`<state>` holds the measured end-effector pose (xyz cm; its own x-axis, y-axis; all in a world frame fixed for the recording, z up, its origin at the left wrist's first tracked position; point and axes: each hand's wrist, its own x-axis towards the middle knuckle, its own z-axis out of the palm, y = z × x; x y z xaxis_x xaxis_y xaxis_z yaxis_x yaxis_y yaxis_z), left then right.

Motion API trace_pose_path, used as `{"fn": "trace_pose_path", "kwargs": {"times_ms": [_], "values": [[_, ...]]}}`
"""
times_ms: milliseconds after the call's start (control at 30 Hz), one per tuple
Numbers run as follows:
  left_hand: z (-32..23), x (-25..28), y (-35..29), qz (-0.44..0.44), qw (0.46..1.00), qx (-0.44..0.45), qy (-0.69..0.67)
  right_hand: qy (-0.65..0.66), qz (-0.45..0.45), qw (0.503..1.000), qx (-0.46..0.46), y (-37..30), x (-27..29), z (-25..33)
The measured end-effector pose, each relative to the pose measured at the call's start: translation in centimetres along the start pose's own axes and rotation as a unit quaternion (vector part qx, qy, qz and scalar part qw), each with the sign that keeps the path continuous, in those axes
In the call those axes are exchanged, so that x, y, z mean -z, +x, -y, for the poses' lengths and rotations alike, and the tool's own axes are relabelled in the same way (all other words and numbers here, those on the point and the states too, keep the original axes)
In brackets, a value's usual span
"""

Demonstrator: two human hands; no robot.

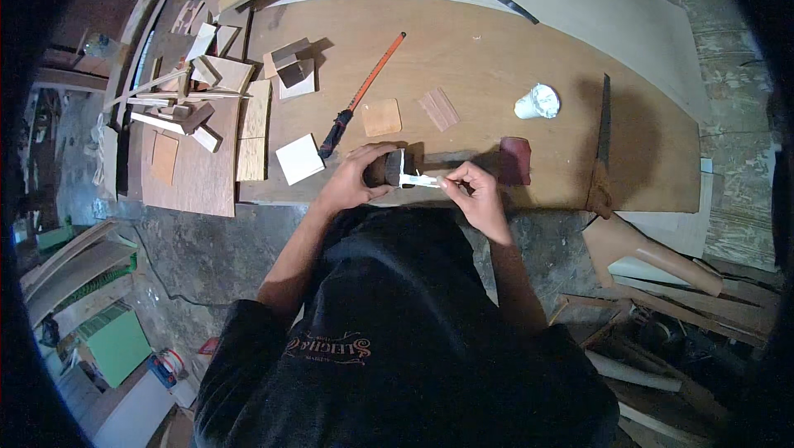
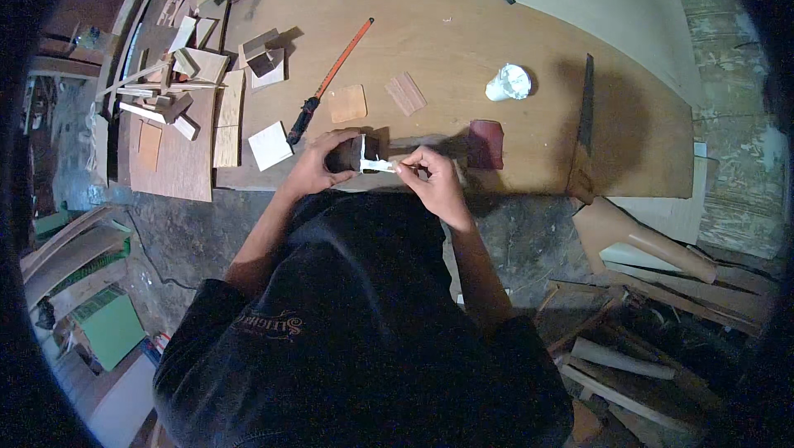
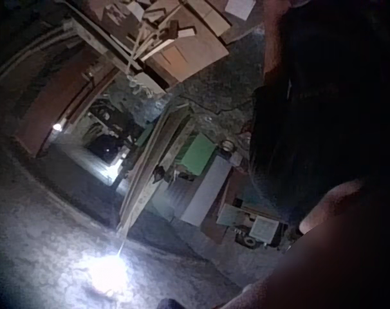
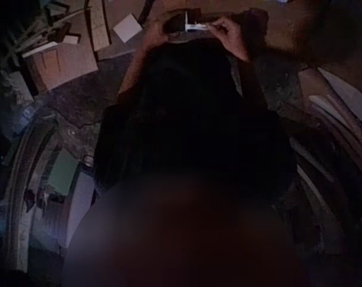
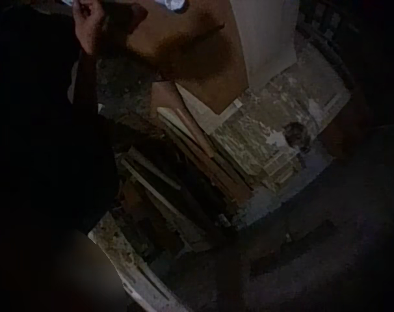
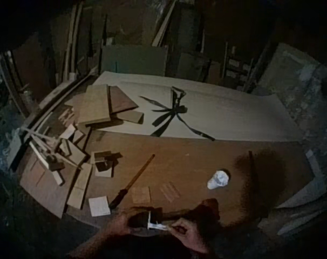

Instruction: Applying glue with a brush to small wooden pieces and assembling them into a box structure on a workbench.

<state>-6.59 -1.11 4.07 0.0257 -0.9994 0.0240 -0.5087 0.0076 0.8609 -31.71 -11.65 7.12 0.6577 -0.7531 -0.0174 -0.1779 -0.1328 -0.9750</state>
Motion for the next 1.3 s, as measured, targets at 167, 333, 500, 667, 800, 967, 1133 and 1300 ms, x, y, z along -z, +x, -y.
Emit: {"fn": "trace_pose_path", "kwargs": {"times_ms": [167,333,500,667,800,967,1133,1300], "values": [[-0.2,0.1,0.1,0.005,1.000,0.006,-0.005,0.008,0.008,1.000,0.019,-0.1,-0.1,0.9],[0.1,-0.1,0.0,0.001,1.000,-0.003,-0.010,-0.016,-0.021,0.999,0.018,0.3,-0.1,0.9],[-0.1,-0.1,0.1,0.009,1.000,0.002,-0.014,-0.004,-0.097,0.995,0.035,1.5,-0.7,0.0],[-0.1,-0.1,0.0,0.005,1.000,0.004,-0.017,-0.034,-0.070,0.996,0.044,1.0,-0.9,-0.6],[0.2,-0.2,0.0,0.001,1.000,0.000,-0.017,-0.067,-0.048,0.996,0.036,0.2,-0.7,0.1],[0.4,-0.2,0.0,-0.003,1.000,-0.010,-0.012,-0.047,-0.038,0.998,0.036,-0.7,-0.9,1.7],[0.2,-0.2,0.1,-0.003,1.000,-0.016,-0.019,-0.056,0.001,0.998,0.019,-1.3,-0.9,2.6],[0.5,-0.2,-0.1,-0.005,1.000,-0.016,-0.005,-0.062,0.015,0.997,0.053,-1.7,-1.0,2.7]]}}
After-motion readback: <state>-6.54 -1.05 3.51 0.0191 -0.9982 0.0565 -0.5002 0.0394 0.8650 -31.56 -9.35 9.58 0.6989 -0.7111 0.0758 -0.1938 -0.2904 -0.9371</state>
